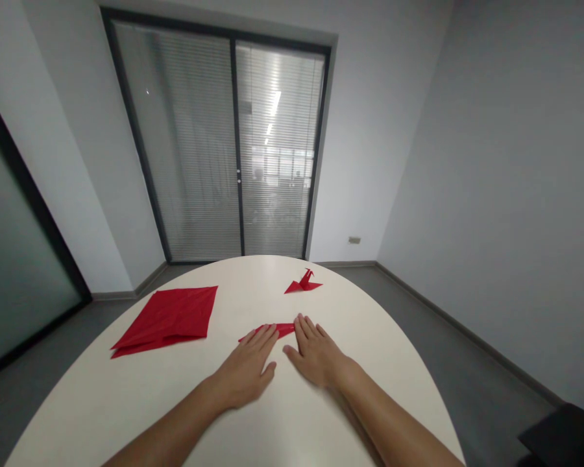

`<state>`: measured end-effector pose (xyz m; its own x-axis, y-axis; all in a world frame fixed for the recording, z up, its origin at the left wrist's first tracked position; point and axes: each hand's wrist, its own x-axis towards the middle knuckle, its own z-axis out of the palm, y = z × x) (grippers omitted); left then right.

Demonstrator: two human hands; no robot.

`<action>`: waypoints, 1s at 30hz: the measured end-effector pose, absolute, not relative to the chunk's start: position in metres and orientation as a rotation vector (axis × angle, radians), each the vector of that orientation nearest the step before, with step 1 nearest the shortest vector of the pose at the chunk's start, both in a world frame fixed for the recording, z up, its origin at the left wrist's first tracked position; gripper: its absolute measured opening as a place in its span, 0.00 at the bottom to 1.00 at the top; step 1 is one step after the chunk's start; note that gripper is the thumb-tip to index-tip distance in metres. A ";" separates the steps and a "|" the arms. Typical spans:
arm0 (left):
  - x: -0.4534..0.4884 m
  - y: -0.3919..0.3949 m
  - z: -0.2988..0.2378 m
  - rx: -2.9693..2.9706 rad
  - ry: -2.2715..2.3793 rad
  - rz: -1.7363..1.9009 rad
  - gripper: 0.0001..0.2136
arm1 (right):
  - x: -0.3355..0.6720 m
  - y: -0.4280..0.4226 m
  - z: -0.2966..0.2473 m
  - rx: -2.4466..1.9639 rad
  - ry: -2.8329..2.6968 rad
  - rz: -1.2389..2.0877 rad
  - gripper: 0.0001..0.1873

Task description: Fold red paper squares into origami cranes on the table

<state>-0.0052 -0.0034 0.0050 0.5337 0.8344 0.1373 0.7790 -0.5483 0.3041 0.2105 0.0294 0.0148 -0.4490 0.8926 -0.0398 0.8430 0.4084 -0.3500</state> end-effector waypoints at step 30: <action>0.009 0.022 0.004 2.401 1.861 0.359 0.31 | 0.182 0.044 0.030 -1.558 -2.610 0.358 0.39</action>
